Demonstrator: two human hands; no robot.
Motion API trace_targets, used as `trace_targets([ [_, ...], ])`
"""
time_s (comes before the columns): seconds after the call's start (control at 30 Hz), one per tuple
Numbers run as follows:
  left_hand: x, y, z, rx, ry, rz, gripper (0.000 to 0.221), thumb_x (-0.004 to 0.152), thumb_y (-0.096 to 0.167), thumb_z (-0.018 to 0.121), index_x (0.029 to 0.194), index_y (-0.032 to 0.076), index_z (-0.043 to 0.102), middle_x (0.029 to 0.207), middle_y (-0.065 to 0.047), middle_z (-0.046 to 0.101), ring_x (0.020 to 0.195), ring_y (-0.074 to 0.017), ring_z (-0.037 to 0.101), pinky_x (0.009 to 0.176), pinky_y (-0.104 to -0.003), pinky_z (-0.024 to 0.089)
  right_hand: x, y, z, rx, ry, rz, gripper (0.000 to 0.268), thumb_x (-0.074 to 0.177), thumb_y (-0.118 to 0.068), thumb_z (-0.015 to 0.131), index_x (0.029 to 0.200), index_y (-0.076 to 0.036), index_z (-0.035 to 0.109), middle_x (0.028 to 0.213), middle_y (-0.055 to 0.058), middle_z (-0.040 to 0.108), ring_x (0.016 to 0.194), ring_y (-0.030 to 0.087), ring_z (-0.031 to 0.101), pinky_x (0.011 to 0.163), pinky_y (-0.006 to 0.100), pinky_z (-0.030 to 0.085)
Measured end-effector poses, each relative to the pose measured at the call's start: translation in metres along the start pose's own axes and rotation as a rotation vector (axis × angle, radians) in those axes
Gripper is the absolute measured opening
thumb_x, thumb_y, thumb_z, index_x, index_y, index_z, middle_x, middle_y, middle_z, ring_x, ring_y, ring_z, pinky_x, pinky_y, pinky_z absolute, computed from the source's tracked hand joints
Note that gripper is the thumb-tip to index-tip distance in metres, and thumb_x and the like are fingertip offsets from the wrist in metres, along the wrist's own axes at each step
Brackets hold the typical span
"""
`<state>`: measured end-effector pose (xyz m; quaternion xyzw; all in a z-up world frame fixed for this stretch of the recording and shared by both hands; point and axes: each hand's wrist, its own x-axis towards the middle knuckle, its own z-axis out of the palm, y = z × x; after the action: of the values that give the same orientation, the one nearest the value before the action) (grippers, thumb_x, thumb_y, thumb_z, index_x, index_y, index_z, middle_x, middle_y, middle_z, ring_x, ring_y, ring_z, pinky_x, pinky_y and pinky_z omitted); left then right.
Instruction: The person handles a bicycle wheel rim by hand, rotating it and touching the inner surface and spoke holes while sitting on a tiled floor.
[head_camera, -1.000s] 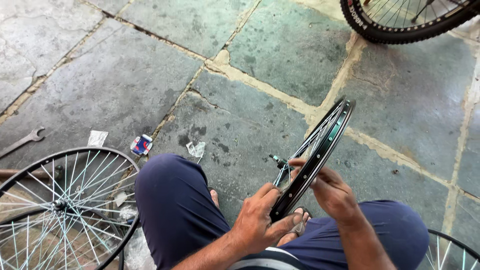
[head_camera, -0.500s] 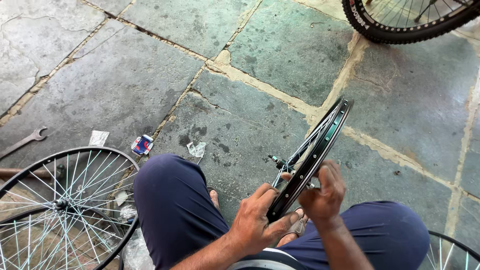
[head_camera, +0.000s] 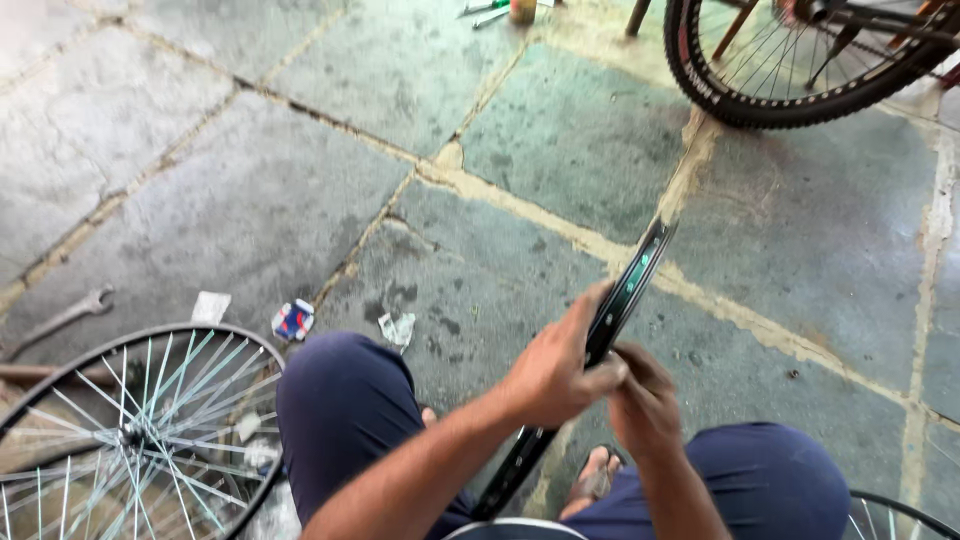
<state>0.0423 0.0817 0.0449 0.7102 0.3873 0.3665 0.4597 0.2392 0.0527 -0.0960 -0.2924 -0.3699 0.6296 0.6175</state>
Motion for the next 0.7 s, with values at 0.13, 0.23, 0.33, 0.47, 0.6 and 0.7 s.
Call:
trace_targets([
  [0.13, -0.039, -0.002, 0.001, 0.009, -0.024, -0.083, 0.091, 0.085, 0.02, 0.069, 0.162, 0.007, 0.023, 0.126, -0.024, 0.063, 0.115, -0.0441, 0.063, 0.101, -0.048, 0.048, -0.008, -0.017, -0.002, -0.312, 0.106, -0.287, 0.022, 0.097, -0.005, 0.072, 0.118, 0.002, 0.071, 0.127, 0.017, 0.07, 0.118, 0.022, 0.068, 0.104, 0.039, 0.054],
  [0.23, -0.068, -0.005, 0.01, 0.088, 0.088, 0.105, 0.087, 0.087, 0.016, 0.071, 0.162, 0.005, 0.027, 0.133, -0.024, 0.059, 0.124, -0.0424, 0.061, 0.108, -0.048, 0.047, -0.011, -0.025, 0.01, -0.357, 0.067, -0.219, 0.022, 0.092, 0.0, 0.073, 0.115, 0.003, 0.072, 0.127, 0.016, 0.069, 0.114, 0.02, 0.068, 0.098, 0.037, 0.055],
  [0.33, -0.081, -0.012, 0.013, 0.123, 0.189, 0.18, 0.076, 0.088, 0.016, 0.074, 0.153, 0.002, 0.037, 0.142, -0.025, 0.052, 0.131, -0.0413, 0.056, 0.109, -0.048, 0.047, -0.002, -0.027, 0.03, -0.294, -0.099, -0.189, 0.023, 0.098, -0.002, 0.07, 0.12, 0.005, 0.071, 0.124, 0.019, 0.07, 0.114, 0.023, 0.069, 0.1, 0.038, 0.057],
  [0.47, -0.091, -0.019, 0.018, 0.055, 0.194, -0.011, 0.06, 0.087, 0.025, 0.077, 0.134, 0.002, 0.047, 0.134, -0.02, 0.052, 0.12, -0.0358, 0.061, 0.099, -0.044, 0.052, 0.001, -0.032, 0.049, -0.116, -0.09, -0.036, 0.031, 0.104, -0.011, 0.059, 0.129, 0.005, 0.068, 0.121, 0.02, 0.072, 0.11, 0.023, 0.07, 0.099, 0.036, 0.058],
  [0.6, -0.093, -0.019, 0.019, 0.023, 0.183, -0.025, 0.056, 0.089, 0.029, 0.077, 0.13, 0.003, 0.05, 0.125, -0.017, 0.057, 0.11, -0.0321, 0.065, 0.092, -0.042, 0.054, -0.001, -0.042, 0.062, -0.378, -0.14, -0.115, 0.028, 0.094, -0.01, 0.066, 0.12, -0.002, 0.067, 0.121, 0.014, 0.073, 0.104, 0.021, 0.073, 0.092, 0.034, 0.063],
  [0.7, -0.091, -0.017, 0.022, 0.018, 0.146, -0.126, 0.054, 0.087, 0.033, 0.078, 0.124, 0.004, 0.052, 0.106, -0.015, 0.061, 0.092, -0.0293, 0.067, 0.081, -0.042, 0.054, 0.002, -0.037, 0.072, -1.169, 0.162, -0.456, 0.021, 0.083, -0.012, 0.079, 0.103, -0.004, 0.074, 0.094, 0.01, 0.079, 0.084, 0.018, 0.079, 0.067, 0.03, 0.064],
])
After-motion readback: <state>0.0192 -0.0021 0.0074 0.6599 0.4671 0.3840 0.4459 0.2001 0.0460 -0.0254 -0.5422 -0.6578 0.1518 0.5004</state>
